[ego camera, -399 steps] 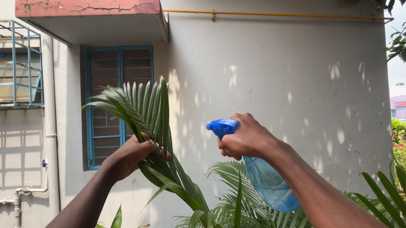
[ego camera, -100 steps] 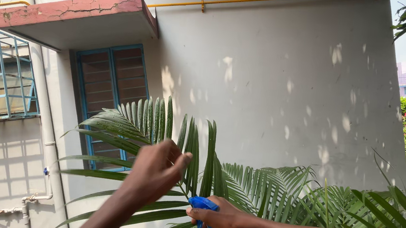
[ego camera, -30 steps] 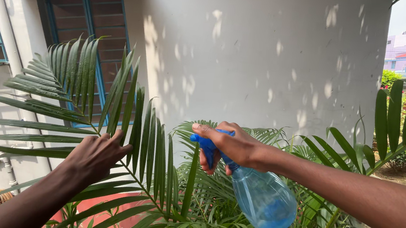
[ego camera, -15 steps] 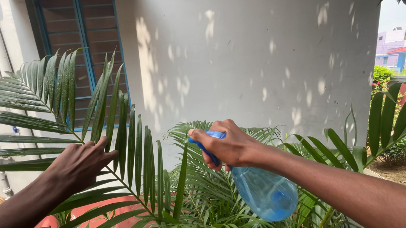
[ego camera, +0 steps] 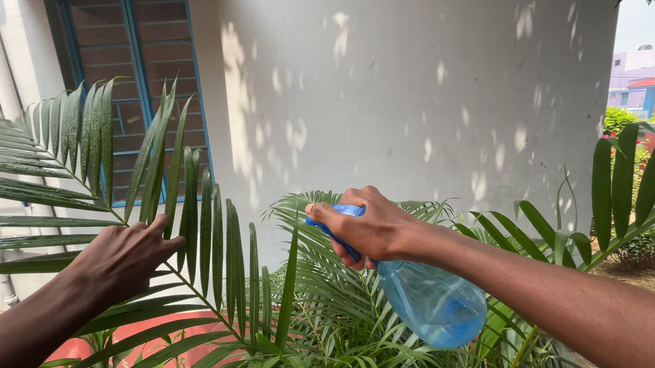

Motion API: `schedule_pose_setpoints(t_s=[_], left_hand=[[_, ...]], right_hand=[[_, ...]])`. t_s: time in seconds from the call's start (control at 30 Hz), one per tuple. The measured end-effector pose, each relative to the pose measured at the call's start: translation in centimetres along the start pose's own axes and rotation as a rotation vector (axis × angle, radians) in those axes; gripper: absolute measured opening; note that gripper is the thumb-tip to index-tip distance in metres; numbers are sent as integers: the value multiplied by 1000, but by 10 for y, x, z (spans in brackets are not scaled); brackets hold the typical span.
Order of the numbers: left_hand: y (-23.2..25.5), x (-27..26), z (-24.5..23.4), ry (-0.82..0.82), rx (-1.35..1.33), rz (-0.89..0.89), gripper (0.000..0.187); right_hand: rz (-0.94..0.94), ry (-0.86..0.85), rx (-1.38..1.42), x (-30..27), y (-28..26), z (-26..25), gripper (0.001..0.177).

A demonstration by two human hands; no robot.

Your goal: The person sprays water on the leaves of a palm plant using a blue spray bottle.

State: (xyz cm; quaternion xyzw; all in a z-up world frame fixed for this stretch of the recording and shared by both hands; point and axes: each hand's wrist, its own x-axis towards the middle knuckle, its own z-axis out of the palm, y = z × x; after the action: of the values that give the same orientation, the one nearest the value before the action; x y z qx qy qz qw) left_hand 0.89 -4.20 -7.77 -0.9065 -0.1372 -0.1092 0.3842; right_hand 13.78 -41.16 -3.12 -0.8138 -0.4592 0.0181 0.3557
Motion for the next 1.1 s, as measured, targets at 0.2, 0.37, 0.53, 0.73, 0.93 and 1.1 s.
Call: schedule_pose_setpoints(t_s=[0.2,0.37,0.53,0.73,0.93,1.1], left_hand=[[1,-2,-3,16,-38,-4,41],[2,-5,-9,25,-50,-7,35],[3,-3,-9,-32,-25,-19,40],[2,-1,0,-12,-48,-8,36],[0,-5,-1,-25,-61,-16,39],[-3,-6,2,43,-57,17,41]], right_hand=[[-22,-156,56,-5,2,14,65],[-86,-276,87,-9,-6,19,67],[-180,-448,213,-16,-18,19,63],[-241,-448,143,-29,-28,25,68],[-249,-545,269,-27,-33,26,63],[-251,-543,176,-28,-29,26,65]])
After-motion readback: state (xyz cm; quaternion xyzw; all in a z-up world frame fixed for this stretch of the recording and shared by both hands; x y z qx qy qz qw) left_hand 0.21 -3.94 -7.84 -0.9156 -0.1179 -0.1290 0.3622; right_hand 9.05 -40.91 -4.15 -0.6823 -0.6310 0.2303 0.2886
